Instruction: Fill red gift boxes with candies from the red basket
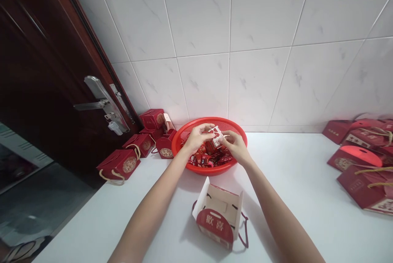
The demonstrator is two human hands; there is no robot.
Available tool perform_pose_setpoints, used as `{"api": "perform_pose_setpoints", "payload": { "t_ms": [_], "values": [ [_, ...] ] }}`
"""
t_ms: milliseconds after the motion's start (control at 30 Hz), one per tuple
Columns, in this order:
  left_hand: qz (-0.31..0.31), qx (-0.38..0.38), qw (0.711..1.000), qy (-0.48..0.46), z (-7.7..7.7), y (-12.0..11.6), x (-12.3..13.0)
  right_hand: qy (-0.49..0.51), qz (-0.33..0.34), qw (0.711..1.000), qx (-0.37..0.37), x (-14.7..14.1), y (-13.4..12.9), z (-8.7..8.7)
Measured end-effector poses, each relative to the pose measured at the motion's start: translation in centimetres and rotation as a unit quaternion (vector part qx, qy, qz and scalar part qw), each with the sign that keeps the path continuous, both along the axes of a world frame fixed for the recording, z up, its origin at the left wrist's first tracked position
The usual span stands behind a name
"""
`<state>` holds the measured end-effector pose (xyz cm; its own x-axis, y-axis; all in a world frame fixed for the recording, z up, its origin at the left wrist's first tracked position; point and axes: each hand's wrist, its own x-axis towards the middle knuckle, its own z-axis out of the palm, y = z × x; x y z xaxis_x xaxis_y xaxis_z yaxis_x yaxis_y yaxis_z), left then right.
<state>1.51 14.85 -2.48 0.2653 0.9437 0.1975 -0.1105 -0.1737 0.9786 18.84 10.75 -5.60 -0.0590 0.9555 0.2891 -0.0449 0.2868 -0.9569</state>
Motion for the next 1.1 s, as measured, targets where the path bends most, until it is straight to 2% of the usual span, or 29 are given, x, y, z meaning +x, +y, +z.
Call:
{"api": "perform_pose_setpoints", "payload": {
  "t_ms": [100,233,433,567,700,767,867,1100],
  "values": [
    [0.014,0.012,0.995,0.099,-0.2,0.7,-0.1,0.03,-0.015,0.999,-0.001,0.0,0.1,-0.2],
    [0.035,0.027,0.956,0.29,-0.7,1.8,-0.7,0.077,-0.052,0.995,-0.021,-0.2,0.3,-0.3],
    [-0.028,0.032,0.911,0.41,-0.6,2.3,-0.6,0.149,-0.065,0.987,-0.014,-0.4,-0.1,0.3],
    [-0.011,0.064,0.875,0.48,-0.2,2.7,-1.7,0.18,-0.064,0.981,-0.02,-0.4,-0.3,0.7],
    [-0.012,0.069,0.823,0.564,-0.4,2.8,-2.7,0.172,-0.083,0.981,-0.023,-0.3,-0.2,0.7],
    [-0.025,0.065,0.805,0.589,-0.7,2.7,-2.8,0.171,-0.081,0.982,-0.023,-0.2,-0.1,0.7],
    [-0.041,0.07,0.796,0.6,-0.8,2.5,-2.7,0.181,-0.077,0.98,-0.029,-0.2,-0.1,0.6],
    [-0.04,0.142,0.807,0.571,0.6,2.3,-2.0,0.284,-0.093,0.953,-0.055,-0.3,0.3,0.7]
  ]
}}
